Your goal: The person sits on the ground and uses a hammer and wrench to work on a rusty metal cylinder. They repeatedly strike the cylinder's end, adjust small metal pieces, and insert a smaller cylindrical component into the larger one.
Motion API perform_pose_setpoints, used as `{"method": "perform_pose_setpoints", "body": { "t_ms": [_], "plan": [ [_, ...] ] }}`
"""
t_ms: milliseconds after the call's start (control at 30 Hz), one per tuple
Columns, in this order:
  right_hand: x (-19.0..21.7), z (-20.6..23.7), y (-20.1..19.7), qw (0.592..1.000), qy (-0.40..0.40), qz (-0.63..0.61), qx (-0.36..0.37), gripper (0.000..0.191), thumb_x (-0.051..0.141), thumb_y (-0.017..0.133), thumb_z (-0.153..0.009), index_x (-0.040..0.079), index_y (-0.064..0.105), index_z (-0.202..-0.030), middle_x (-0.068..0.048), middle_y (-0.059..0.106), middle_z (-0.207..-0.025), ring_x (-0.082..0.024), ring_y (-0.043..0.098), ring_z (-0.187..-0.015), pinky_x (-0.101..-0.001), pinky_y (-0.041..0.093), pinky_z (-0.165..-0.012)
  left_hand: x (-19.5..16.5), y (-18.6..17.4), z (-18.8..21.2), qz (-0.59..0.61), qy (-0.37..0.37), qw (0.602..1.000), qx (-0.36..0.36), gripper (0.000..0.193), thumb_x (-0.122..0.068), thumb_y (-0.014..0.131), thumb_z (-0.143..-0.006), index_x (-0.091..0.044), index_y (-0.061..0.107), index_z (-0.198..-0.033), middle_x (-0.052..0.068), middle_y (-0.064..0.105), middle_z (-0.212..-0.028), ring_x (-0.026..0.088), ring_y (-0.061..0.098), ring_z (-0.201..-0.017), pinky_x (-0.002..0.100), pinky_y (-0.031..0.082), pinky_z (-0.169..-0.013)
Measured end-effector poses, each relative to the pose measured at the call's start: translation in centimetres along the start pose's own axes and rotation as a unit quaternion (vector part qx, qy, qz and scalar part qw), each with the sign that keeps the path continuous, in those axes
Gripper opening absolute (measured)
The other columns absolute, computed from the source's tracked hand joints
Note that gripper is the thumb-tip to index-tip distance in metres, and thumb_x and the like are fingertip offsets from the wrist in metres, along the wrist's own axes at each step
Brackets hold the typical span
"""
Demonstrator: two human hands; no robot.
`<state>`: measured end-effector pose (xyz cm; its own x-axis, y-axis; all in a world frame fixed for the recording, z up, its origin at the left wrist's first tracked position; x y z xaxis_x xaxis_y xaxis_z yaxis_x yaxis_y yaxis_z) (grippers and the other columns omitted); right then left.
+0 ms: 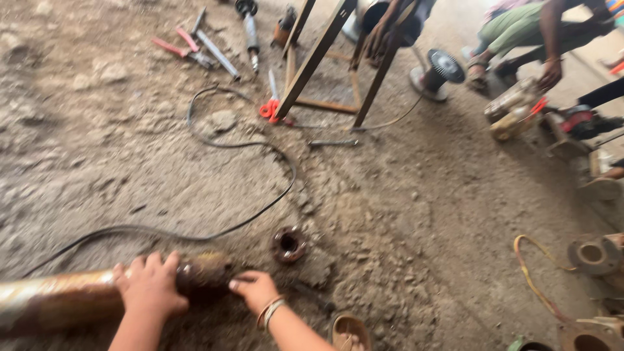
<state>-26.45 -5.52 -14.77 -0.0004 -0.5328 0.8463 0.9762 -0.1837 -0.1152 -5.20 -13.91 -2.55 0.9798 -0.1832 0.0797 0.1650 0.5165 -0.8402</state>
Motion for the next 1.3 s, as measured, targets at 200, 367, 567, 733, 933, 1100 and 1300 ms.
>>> {"method": "perform_pose_setpoints", "body": {
  "t_ms": [200, 367, 567, 733, 933, 1100, 1300],
  "plan": [
    [0.7, -0.5, -1.0, 0.994, 0.005, 0.110, -0.004, 0.031, 0.018, 0.082, -0.079, 0.001, 0.076, -0.104, -0.010, 0.078, -0.090, -0.017, 0.071, -0.081, -0.0320, 0.057, -0.074, 0.3, 0.5, -0.1, 0.040, 0.013, 0.999, -0.034, 0.112, -0.048, 0.096, -0.055, -0.037, 0.038, -0.150, 0.000, 0.044, -0.149, 0.026, 0.036, -0.145, 0.060, 0.016, -0.123],
    [6.4, 3.4, -2.5, 0.946, -0.104, 0.296, -0.077, 0.025, 0.023, 0.075, -0.084, 0.004, 0.078, -0.100, -0.015, 0.077, -0.100, -0.024, 0.071, -0.092, -0.0386, 0.056, -0.084, 0.1, 0.9, -0.2, 0.050, 0.025, 0.998, -0.037, 0.110, -0.044, 0.095, -0.055, -0.033, 0.040, -0.150, 0.003, 0.046, -0.146, 0.030, 0.036, -0.144, 0.063, 0.013, -0.122],
    [12.9, 9.2, 4.3, 0.783, -0.416, 0.456, -0.070, 0.057, 0.016, 0.065, -0.088, -0.004, 0.051, -0.139, -0.026, 0.052, -0.145, -0.038, 0.049, -0.136, -0.0505, 0.036, -0.117, 0.9, 0.5, -1.4, 0.053, 0.081, 0.995, -0.023, 0.110, -0.044, 0.093, -0.057, -0.030, 0.038, -0.152, 0.006, 0.044, -0.149, 0.032, 0.031, -0.147, 0.063, 0.014, -0.122],
    [12.6, 8.6, 8.7, 0.698, -0.378, 0.606, 0.049, 0.099, 0.015, 0.065, -0.076, -0.010, 0.012, -0.157, -0.030, 0.024, -0.164, -0.041, 0.024, -0.152, -0.0502, 0.017, -0.123, 1.7, 1.3, -1.0, 0.041, 0.060, 0.993, -0.095, 0.109, -0.038, 0.094, -0.052, -0.029, 0.041, -0.147, 0.008, 0.043, -0.149, 0.037, 0.025, -0.146, 0.063, 0.013, -0.116],
    [10.5, 7.6, 9.4, 0.626, -0.223, 0.735, 0.136, 0.109, 0.027, 0.071, -0.082, -0.012, 0.008, -0.162, -0.034, 0.017, -0.166, -0.045, 0.019, -0.155, -0.0550, 0.012, -0.126, 1.9, 1.0, -0.9, 0.016, 0.063, 0.995, -0.077, 0.103, -0.048, 0.089, -0.057, -0.036, 0.042, -0.148, -0.003, 0.049, -0.146, 0.024, 0.038, -0.143, 0.055, 0.026, -0.120],
    [9.8, 7.2, 9.9, 0.709, -0.288, 0.635, 0.101, 0.116, 0.030, 0.077, -0.067, -0.005, 0.015, -0.158, -0.027, 0.015, -0.167, -0.041, 0.016, -0.156, -0.0541, 0.010, -0.124, 1.6, 0.1, -0.5, -0.021, 0.042, 0.999, -0.008, 0.115, -0.063, 0.089, -0.060, -0.043, 0.029, -0.157, -0.005, 0.039, -0.159, 0.024, 0.029, -0.154, 0.060, 0.019, -0.124],
    [7.0, 9.0, 7.9, 0.731, -0.385, 0.563, 0.021, 0.097, 0.031, 0.072, -0.076, -0.002, 0.028, -0.156, -0.024, 0.031, -0.162, -0.038, 0.032, -0.152, -0.0523, 0.022, -0.124, 1.3, -0.7, 0.4, -0.050, 0.042, 0.997, 0.032, 0.113, -0.082, 0.079, -0.068, -0.051, 0.020, -0.160, -0.001, 0.031, -0.165, 0.028, 0.025, -0.156, 0.062, 0.016, -0.124]
  ]
}}
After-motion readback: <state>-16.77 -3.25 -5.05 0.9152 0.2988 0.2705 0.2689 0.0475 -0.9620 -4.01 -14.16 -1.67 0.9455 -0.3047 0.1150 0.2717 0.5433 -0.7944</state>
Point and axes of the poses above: each hand's wrist, its own z-axis away from the middle knuckle, its own y-axis out of the palm, x = y × z, the point moved 5 cm from there along -z, towards the middle knuckle
